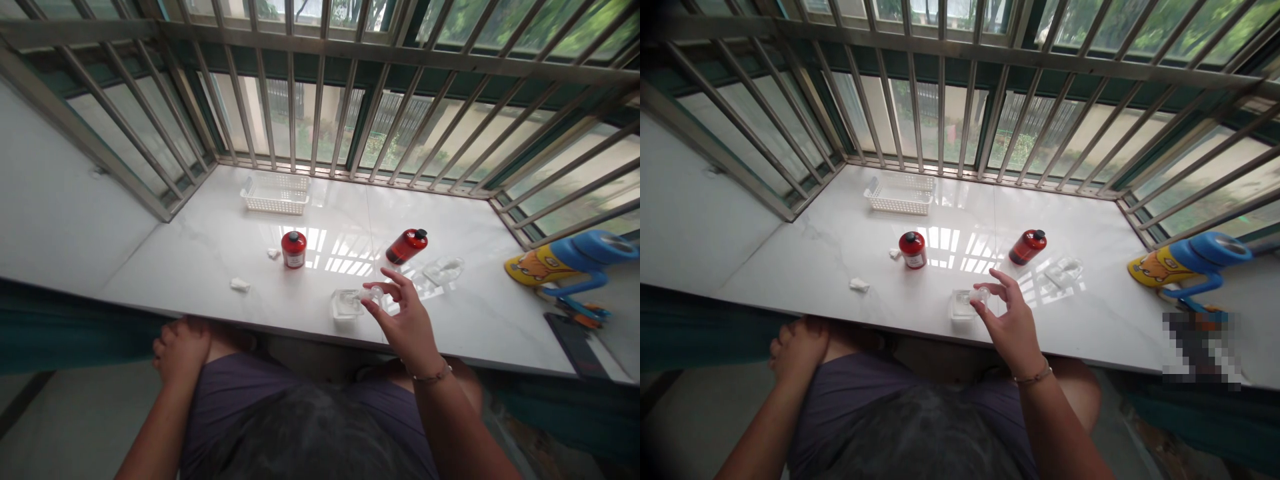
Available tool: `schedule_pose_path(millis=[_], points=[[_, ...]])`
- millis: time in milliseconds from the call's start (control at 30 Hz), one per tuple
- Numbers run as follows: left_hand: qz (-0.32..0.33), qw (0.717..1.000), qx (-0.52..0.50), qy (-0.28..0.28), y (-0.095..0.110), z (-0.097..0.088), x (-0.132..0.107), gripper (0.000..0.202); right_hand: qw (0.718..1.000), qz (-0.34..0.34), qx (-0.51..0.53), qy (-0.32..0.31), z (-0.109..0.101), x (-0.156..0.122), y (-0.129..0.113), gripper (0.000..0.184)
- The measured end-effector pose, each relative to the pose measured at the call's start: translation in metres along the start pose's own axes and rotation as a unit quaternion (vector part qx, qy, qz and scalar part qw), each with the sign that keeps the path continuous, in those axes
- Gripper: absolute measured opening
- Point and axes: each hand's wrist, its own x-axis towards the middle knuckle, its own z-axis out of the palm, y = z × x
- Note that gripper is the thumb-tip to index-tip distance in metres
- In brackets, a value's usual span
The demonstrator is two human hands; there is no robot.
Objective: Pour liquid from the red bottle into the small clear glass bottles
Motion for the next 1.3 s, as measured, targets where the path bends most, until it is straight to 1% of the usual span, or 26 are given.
schedule_pose_path(millis=[67, 133, 233, 367, 467, 567, 700, 833, 933, 1033, 1133, 1300], points=[[0.002, 1.0, -0.002, 0.003, 0.0, 0.0, 0.0, 0.076, 1.0, -0.002, 0.009, -0.022, -0.001, 0.0, 0.0, 0.069], [0.0, 1.0, -0.002, 0.002, 0.0, 0.0, 0.001, 0.076, 1.0, -0.005, -0.001, -0.024, -0.001, -0.001, 0.0, 0.07], [-0.001, 1.0, 0.002, 0.001, 0.001, -0.001, 0.001, 0.078, 1.0, 0.01, 0.009, -0.011, -0.001, -0.003, -0.002, 0.073], [-0.004, 1.0, 0.003, -0.005, 0.002, -0.003, 0.001, 0.079, 0.997, 0.032, 0.065, 0.029, -0.001, -0.003, -0.003, 0.074], [-0.005, 1.0, 0.002, -0.009, 0.003, -0.003, 0.001, 0.079, 0.989, 0.044, 0.13, 0.062, -0.003, 0.0, -0.002, 0.075], [-0.001, 1.0, 0.002, -0.007, 0.003, -0.003, 0.001, 0.079, 0.979, 0.06, 0.175, 0.083, -0.006, 0.003, -0.001, 0.072], [-0.001, 1.0, 0.004, -0.007, 0.002, -0.002, 0.001, 0.081, 0.966, 0.091, 0.225, 0.089, -0.006, 0.005, 0.001, 0.072], [-0.002, 1.0, 0.006, -0.002, 0.0, 0.0, 0.001, 0.08, 0.949, 0.126, 0.275, 0.093, -0.002, 0.006, 0.013, 0.07], [-0.001, 1.0, 0.002, -0.001, -0.001, 0.001, 0.002, 0.08, 0.952, 0.139, 0.259, 0.087, 0.001, 0.005, 0.023, 0.071], [-0.004, 1.0, 0.002, -0.007, -0.001, 0.002, 0.004, 0.079, 0.956, 0.14, 0.248, 0.075, 0.002, 0.002, 0.028, 0.076], [-0.005, 1.0, 0.006, -0.007, -0.002, 0.002, 0.005, 0.078, 0.96, 0.133, 0.237, 0.071, 0.0, 0.001, 0.027, 0.077], [-0.001, 1.0, 0.014, 0.002, -0.001, 0.002, 0.003, 0.079, 0.975, 0.106, 0.184, 0.066, -0.004, 0.002, 0.022, 0.076]])
